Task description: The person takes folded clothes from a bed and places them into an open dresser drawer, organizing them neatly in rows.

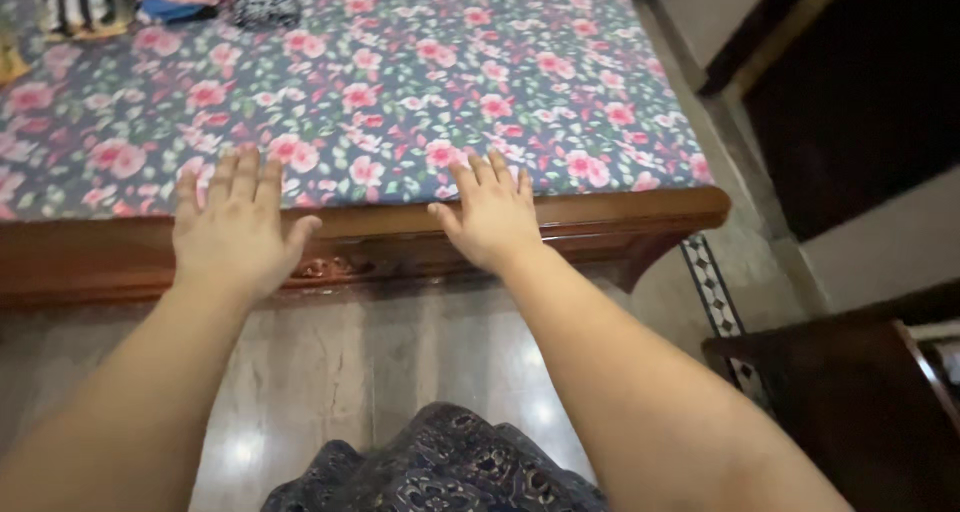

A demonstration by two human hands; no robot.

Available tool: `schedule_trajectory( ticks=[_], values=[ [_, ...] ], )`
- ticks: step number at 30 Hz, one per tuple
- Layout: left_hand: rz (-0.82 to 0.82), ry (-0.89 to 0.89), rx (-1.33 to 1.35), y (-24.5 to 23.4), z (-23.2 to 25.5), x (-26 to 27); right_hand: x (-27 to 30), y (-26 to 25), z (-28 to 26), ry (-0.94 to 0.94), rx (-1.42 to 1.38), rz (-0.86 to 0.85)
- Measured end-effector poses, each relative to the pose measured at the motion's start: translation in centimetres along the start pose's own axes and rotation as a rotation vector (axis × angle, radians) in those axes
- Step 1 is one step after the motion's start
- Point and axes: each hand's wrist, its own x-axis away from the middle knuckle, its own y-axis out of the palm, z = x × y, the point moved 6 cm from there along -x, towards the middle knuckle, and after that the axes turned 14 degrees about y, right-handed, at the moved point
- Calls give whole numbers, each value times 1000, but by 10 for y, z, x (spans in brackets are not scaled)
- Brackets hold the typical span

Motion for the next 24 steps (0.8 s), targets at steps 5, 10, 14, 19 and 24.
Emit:
schedule_trajectory(
  ticks=[5,10,14,19,24],
  values=[
    [-25,-104,-16,-3,-31,19,-21,8,-31,-88,-19,-39],
    [-25,-160,-10,-3,-69,33,-35,17,-69,-135,3,-48],
    [-69,-196,-16,3,-109,44,-46,27,-110,-156,-19,-34],
    [-63,-208,-82,3,-178,61,-53,47,-178,-178,-47,-33],
    [-65,-254,-74,-2,-255,87,-56,67,-253,-194,-57,-72]
  ],
)
